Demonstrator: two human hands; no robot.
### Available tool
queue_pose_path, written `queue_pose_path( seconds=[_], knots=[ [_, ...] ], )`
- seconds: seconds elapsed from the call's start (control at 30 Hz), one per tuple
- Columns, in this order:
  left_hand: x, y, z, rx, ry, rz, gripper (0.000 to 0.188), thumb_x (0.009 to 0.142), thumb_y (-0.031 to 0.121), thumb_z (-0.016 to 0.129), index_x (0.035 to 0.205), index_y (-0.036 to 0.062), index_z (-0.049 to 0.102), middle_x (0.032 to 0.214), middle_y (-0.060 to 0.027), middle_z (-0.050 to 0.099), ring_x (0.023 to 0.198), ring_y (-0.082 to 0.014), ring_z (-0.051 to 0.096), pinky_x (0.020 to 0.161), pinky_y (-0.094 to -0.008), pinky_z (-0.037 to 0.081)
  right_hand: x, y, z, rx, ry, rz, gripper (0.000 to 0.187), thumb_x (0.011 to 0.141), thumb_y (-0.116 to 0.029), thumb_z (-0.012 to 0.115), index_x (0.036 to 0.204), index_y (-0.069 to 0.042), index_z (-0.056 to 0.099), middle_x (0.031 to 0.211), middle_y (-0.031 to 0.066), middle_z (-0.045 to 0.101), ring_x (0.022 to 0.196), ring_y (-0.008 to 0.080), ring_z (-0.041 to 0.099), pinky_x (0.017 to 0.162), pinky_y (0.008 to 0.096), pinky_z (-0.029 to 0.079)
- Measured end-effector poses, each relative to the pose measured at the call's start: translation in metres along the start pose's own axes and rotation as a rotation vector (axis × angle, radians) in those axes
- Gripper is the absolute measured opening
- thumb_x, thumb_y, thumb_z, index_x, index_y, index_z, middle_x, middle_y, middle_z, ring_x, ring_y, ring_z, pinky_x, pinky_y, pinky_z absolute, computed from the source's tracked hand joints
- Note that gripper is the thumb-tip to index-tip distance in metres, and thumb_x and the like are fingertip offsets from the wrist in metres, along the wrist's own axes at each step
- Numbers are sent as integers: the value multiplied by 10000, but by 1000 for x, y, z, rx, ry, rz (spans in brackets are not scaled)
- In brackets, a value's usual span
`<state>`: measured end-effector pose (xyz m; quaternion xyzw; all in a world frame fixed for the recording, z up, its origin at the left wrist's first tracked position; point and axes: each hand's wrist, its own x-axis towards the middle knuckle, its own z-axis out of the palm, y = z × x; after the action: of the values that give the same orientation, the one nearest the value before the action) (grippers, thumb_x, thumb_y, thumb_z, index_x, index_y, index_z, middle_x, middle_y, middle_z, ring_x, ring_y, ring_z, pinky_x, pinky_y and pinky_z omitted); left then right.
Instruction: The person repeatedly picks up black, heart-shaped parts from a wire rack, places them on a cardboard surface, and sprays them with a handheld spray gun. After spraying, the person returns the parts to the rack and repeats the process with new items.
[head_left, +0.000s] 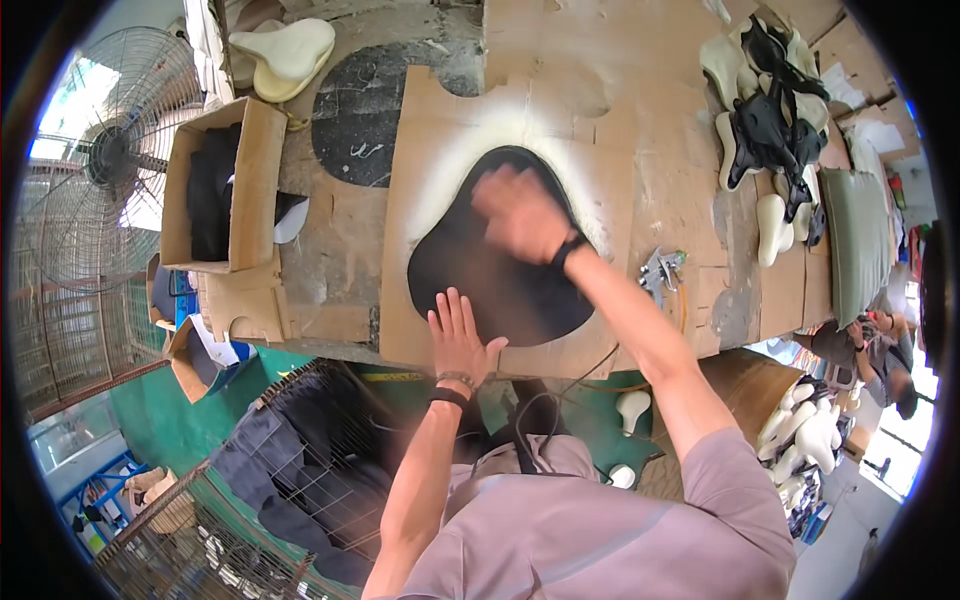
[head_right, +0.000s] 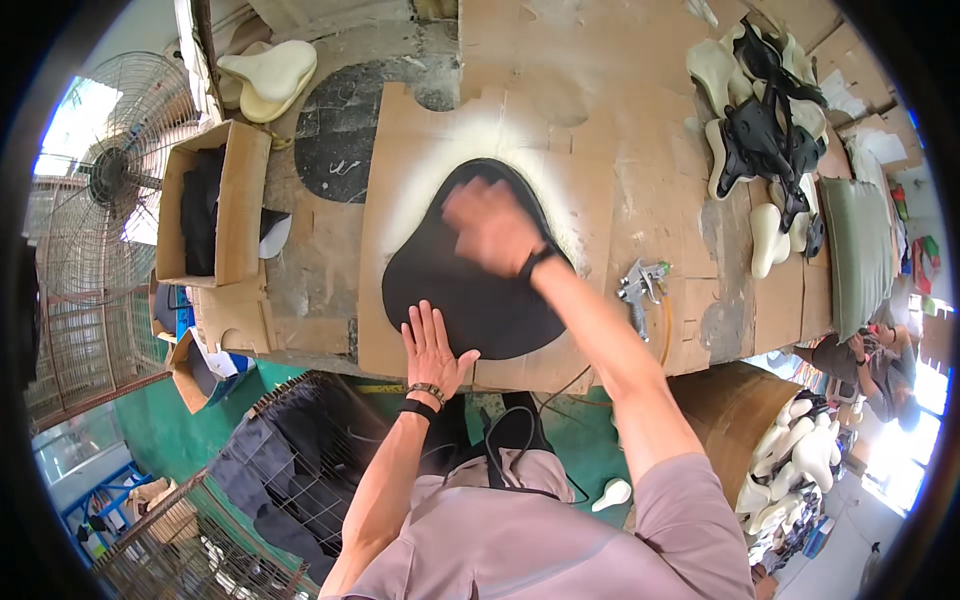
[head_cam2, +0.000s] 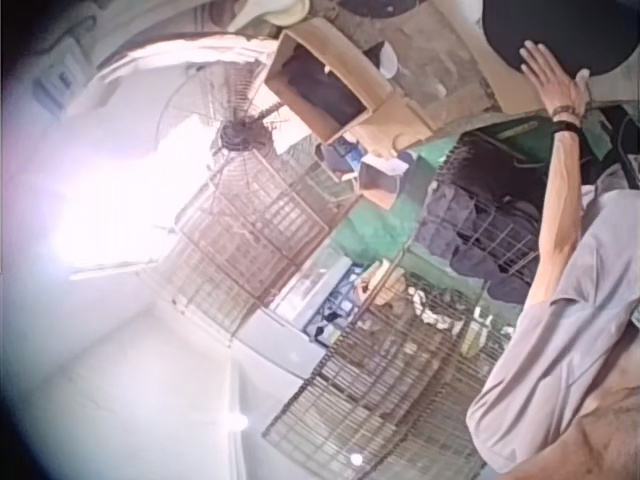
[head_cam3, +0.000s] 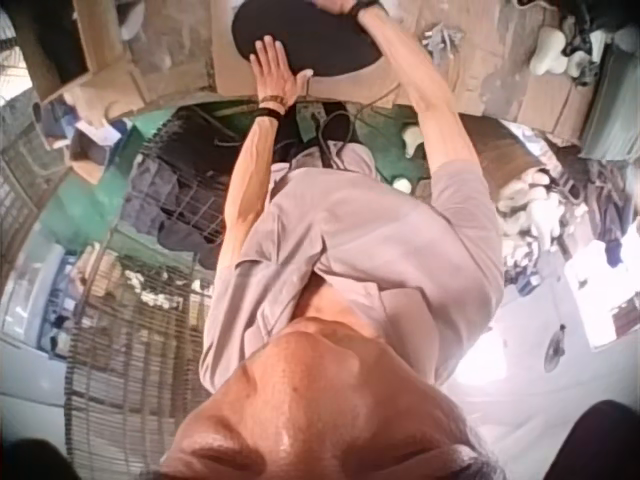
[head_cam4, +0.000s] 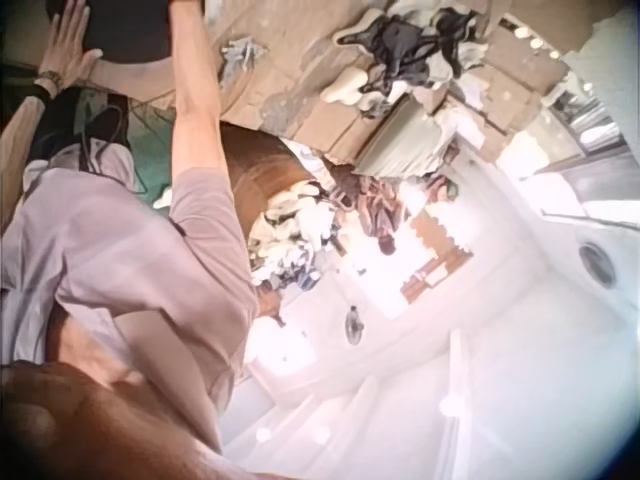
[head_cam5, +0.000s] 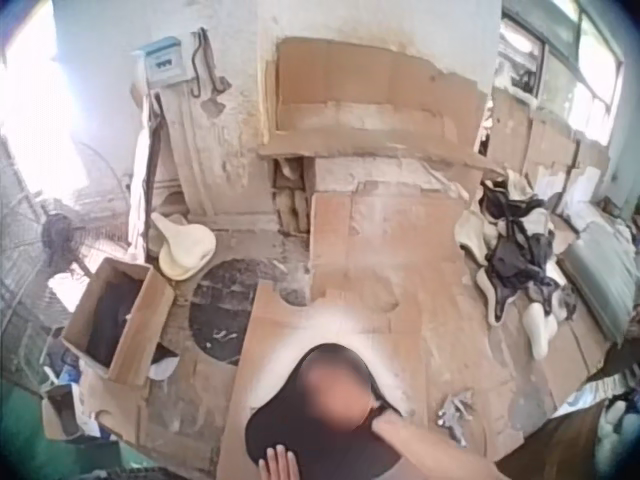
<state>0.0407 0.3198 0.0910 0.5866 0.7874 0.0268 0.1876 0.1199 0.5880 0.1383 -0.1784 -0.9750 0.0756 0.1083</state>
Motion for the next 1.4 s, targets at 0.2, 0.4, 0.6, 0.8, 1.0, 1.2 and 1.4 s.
queue_pose_path(
  seconds=[0.2, 0.4, 0.6, 0.8, 1.0, 1.2, 1.4],
  knots=[
    [11, 10, -6, 25, -80, 14, 1115, 874, 704, 512, 1546, -99, 127, 1643, -277, 17, 1525, -438, -23, 1220, -582, 14, -65, 172, -20, -319, 9, 922, 361, 906, -252, 521, 1089, 20, 672, 1158, 234, 673, 1085, 403, 639, 957, 529, 470],
    [10, 15, -15, 18, -106, 3, 1120, 876, 694, 520, 1546, -102, 107, 1642, -281, -14, 1524, -440, -54, 1216, -585, -10, -217, 51, -45, -136, -85, 1204, 321, 878, -264, 653, 1095, -28, 673, 1123, 202, 660, 1059, 387, 634, 848, 505, 531],
    [11, 21, -5, 49, -84, -4, 1137, 879, 659, 553, 1546, -106, 40, 1641, -278, -63, 1520, -446, -76, 1209, -594, -21, -292, 14, -12, -229, 201, 1144, 651, 721, -71, 704, 1333, -42, 482, 1225, 196, 548, 1167, 412, 518, 973, 491, 447],
    [10, 21, -2, 125, -72, 31, 1142, 884, 654, 557, 1544, -108, 20, 1637, -286, -76, 1518, -452, -80, 1210, -593, -10, -292, 25, -13, -62, 241, 1217, 687, 680, -34, 667, 1335, -27, 459, 1202, 225, 539, 1117, 432, 509, 967, 507, 426],
    [12, 18, 0, 165, -75, 21, 1154, 886, 671, 543, 1543, -108, 4, 1636, -286, -87, 1517, -447, -105, 1210, -586, -21, -315, -35, -58, 276, 584, 1083, 694, 689, -21, 638, 1351, 3, 431, 1181, 252, 533, 1109, 456, 502, 972, 494, 429],
    [7, 5, 12, 49, 28, 78, 1105, 901, 638, 545, 1558, -75, 13, 1652, -247, -65, 1528, -408, -99, 1215, -568, -24, -339, -165, -156, 623, 702, 1137, 638, 760, 58, 528, 1393, -1, 469, 1083, 91, 648, 863, 132, 587, 779, 258, 485],
    [-5, -8, -6, -267, 289, 179, 934, 882, 330, 682, 1559, -30, 148, 1648, -206, 145, 1534, -356, 108, 1241, -516, 72, -329, -269, -276, 1005, 432, 1077, 730, 760, 78, 466, 1486, 19, 417, 1105, 148, 695, 964, 211, 685, 874, 313, 519]
  ],
)
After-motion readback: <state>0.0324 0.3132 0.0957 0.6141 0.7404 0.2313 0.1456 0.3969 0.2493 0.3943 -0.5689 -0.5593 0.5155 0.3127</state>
